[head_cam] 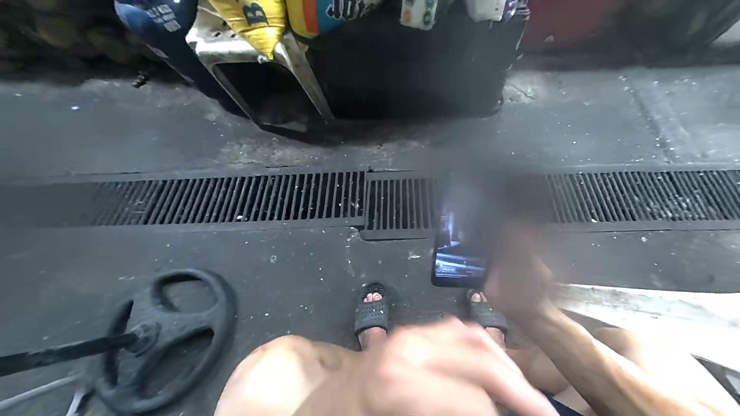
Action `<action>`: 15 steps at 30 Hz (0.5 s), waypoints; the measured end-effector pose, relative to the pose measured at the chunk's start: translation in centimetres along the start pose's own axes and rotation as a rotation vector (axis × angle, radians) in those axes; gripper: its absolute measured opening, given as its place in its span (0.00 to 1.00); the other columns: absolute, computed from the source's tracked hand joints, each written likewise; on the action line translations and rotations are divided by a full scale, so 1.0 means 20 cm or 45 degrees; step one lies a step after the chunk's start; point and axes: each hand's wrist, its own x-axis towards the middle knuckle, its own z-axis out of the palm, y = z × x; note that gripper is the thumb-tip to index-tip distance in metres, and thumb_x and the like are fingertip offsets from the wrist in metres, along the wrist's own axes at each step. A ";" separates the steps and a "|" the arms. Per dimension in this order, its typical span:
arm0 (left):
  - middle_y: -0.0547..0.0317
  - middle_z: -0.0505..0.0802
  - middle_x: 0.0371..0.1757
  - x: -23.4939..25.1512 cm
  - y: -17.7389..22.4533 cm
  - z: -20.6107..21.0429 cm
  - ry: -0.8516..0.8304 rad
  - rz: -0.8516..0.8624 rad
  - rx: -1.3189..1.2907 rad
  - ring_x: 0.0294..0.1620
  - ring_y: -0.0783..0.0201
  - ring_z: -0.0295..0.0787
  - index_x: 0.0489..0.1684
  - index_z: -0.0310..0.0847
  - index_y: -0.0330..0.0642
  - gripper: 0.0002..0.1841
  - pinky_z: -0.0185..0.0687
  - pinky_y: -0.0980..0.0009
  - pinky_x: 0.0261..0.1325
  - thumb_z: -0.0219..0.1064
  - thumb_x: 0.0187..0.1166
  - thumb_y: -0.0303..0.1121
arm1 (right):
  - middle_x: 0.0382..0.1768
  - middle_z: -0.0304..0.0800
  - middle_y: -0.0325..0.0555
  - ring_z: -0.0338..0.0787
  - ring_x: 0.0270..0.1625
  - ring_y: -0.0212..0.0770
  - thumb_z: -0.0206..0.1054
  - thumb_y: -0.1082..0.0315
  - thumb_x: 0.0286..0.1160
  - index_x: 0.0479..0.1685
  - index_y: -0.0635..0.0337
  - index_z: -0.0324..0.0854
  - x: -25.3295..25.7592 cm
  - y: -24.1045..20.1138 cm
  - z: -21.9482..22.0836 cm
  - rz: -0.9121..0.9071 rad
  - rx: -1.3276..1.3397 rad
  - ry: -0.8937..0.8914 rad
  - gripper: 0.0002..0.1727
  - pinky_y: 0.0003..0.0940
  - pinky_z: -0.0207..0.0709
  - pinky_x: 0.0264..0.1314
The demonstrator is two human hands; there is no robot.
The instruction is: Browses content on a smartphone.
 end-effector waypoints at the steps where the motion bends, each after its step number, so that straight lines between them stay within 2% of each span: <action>1: 0.55 0.97 0.47 0.01 -0.01 -0.06 0.115 0.048 0.101 0.59 0.54 0.91 0.23 0.84 0.45 0.29 0.85 0.56 0.67 0.53 0.88 0.57 | 0.64 0.87 0.50 0.87 0.67 0.45 0.54 0.36 0.83 0.77 0.58 0.70 0.00 0.00 0.00 -0.005 0.003 0.014 0.37 0.50 0.81 0.72; 2: 0.59 0.96 0.44 0.00 -0.03 -0.12 0.266 0.075 0.185 0.57 0.56 0.92 0.19 0.78 0.48 0.26 0.85 0.58 0.65 0.55 0.89 0.54 | 0.64 0.87 0.49 0.87 0.67 0.44 0.54 0.36 0.83 0.77 0.58 0.69 0.00 -0.01 0.00 0.003 -0.017 0.036 0.38 0.48 0.81 0.73; 3: 0.60 0.96 0.45 -0.01 -0.05 -0.17 0.444 0.076 0.237 0.55 0.58 0.92 0.22 0.79 0.49 0.23 0.86 0.60 0.64 0.58 0.89 0.51 | 0.65 0.87 0.49 0.87 0.68 0.43 0.54 0.36 0.83 0.78 0.59 0.69 0.00 -0.02 0.00 0.017 -0.039 0.054 0.38 0.47 0.81 0.73; 4: 0.60 0.96 0.48 -0.02 -0.09 -0.20 0.649 0.046 0.271 0.54 0.59 0.92 0.27 0.84 0.50 0.19 0.87 0.62 0.61 0.61 0.87 0.50 | 0.65 0.86 0.50 0.87 0.68 0.44 0.54 0.36 0.83 0.78 0.60 0.69 0.01 -0.02 0.00 0.028 -0.043 0.069 0.38 0.48 0.81 0.73; 5: 0.60 0.95 0.53 -0.02 -0.12 -0.22 0.835 -0.010 0.305 0.55 0.60 0.92 0.33 0.87 0.52 0.16 0.87 0.63 0.61 0.64 0.85 0.50 | 0.64 0.87 0.51 0.88 0.66 0.46 0.54 0.37 0.83 0.77 0.60 0.70 0.01 -0.02 0.00 0.031 -0.036 0.083 0.37 0.50 0.82 0.71; 6: 0.61 0.92 0.60 -0.02 -0.16 -0.23 0.934 -0.089 0.337 0.59 0.61 0.89 0.44 0.86 0.52 0.13 0.87 0.63 0.62 0.65 0.84 0.50 | 0.63 0.87 0.51 0.88 0.66 0.46 0.53 0.37 0.84 0.76 0.60 0.70 0.01 -0.03 0.00 0.031 -0.034 0.084 0.37 0.50 0.83 0.71; 7: 0.60 0.88 0.67 -0.02 -0.20 -0.24 0.986 -0.183 0.314 0.63 0.61 0.87 0.58 0.82 0.52 0.16 0.86 0.62 0.65 0.66 0.83 0.50 | 0.63 0.87 0.50 0.88 0.66 0.44 0.53 0.37 0.84 0.76 0.59 0.69 0.01 -0.03 0.01 0.036 -0.036 0.087 0.36 0.48 0.82 0.71; 8: 0.58 0.86 0.71 -0.02 -0.24 -0.24 1.031 -0.273 0.253 0.66 0.59 0.86 0.67 0.78 0.50 0.21 0.85 0.60 0.67 0.64 0.83 0.50 | 0.64 0.87 0.49 0.88 0.67 0.43 0.54 0.37 0.83 0.77 0.59 0.68 0.00 -0.03 0.01 0.038 -0.024 0.093 0.37 0.46 0.82 0.72; 11: 0.53 0.86 0.72 0.00 -0.33 -0.19 1.065 -0.494 0.080 0.69 0.54 0.84 0.75 0.73 0.46 0.29 0.83 0.56 0.66 0.51 0.86 0.56 | 0.67 0.85 0.51 0.87 0.69 0.43 0.57 0.36 0.81 0.83 0.63 0.61 -0.01 -0.02 0.02 0.054 0.027 0.091 0.43 0.46 0.81 0.74; 13: 0.53 0.83 0.75 0.00 -0.36 -0.15 0.946 -0.601 -0.012 0.73 0.54 0.81 0.80 0.69 0.43 0.39 0.83 0.54 0.68 0.47 0.83 0.66 | 0.68 0.84 0.53 0.86 0.69 0.45 0.58 0.37 0.81 0.83 0.66 0.58 -0.01 -0.01 0.02 0.076 0.053 0.077 0.44 0.47 0.81 0.74; 15: 0.52 0.80 0.79 0.01 -0.36 -0.11 0.783 -0.665 -0.139 0.78 0.56 0.77 0.88 0.58 0.39 0.53 0.82 0.53 0.72 0.47 0.74 0.78 | 0.67 0.85 0.52 0.87 0.69 0.44 0.59 0.36 0.80 0.82 0.66 0.59 -0.02 -0.01 0.02 0.103 0.053 0.083 0.45 0.47 0.82 0.73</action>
